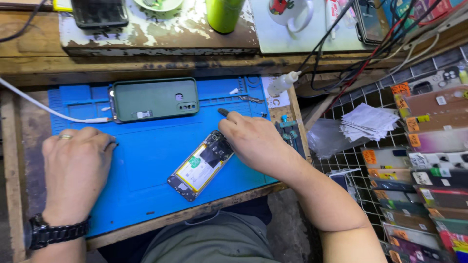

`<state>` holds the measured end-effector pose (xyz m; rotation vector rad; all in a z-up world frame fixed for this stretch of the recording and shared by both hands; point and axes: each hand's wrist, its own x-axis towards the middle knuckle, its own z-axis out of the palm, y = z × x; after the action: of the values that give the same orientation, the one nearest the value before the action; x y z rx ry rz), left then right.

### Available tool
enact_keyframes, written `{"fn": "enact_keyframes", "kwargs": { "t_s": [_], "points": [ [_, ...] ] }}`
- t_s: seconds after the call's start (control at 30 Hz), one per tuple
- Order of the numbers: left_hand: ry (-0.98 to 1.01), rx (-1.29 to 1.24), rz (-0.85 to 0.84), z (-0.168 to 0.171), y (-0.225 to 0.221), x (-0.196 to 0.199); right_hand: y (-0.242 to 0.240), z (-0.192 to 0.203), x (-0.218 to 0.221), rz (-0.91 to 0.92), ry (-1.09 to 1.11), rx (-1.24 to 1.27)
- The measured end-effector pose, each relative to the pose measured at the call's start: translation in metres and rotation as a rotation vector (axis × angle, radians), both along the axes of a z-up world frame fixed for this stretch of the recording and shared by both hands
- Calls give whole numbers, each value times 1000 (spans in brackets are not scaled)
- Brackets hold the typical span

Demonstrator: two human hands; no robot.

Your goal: The person disassembles a smartphone on a blue work mat, using a brush to clean the internal components and a screwdriver to remove screws. They handle the battery, motherboard, and screen assembly, placing removed parts on the mat.

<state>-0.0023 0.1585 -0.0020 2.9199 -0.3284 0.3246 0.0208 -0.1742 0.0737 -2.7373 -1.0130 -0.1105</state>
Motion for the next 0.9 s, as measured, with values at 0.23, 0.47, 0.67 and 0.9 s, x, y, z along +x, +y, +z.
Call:
{"fn": "enact_keyframes", "kwargs": {
  "t_s": [0.23, 0.47, 0.67, 0.9],
  "points": [
    [-21, 104, -7, -1, -1, 2, -4, -1, 0, -46, 60, -111],
    [-48, 138, 2, 1, -8, 5, -7, 0, -9, -45, 8, 29],
    [-47, 124, 26, -5, -8, 7, -22, 5, -23, -143, -3, 274],
    [-86, -117, 29, -9, -12, -2, -40, -9, -35, -286, -22, 610]
  ]
}}
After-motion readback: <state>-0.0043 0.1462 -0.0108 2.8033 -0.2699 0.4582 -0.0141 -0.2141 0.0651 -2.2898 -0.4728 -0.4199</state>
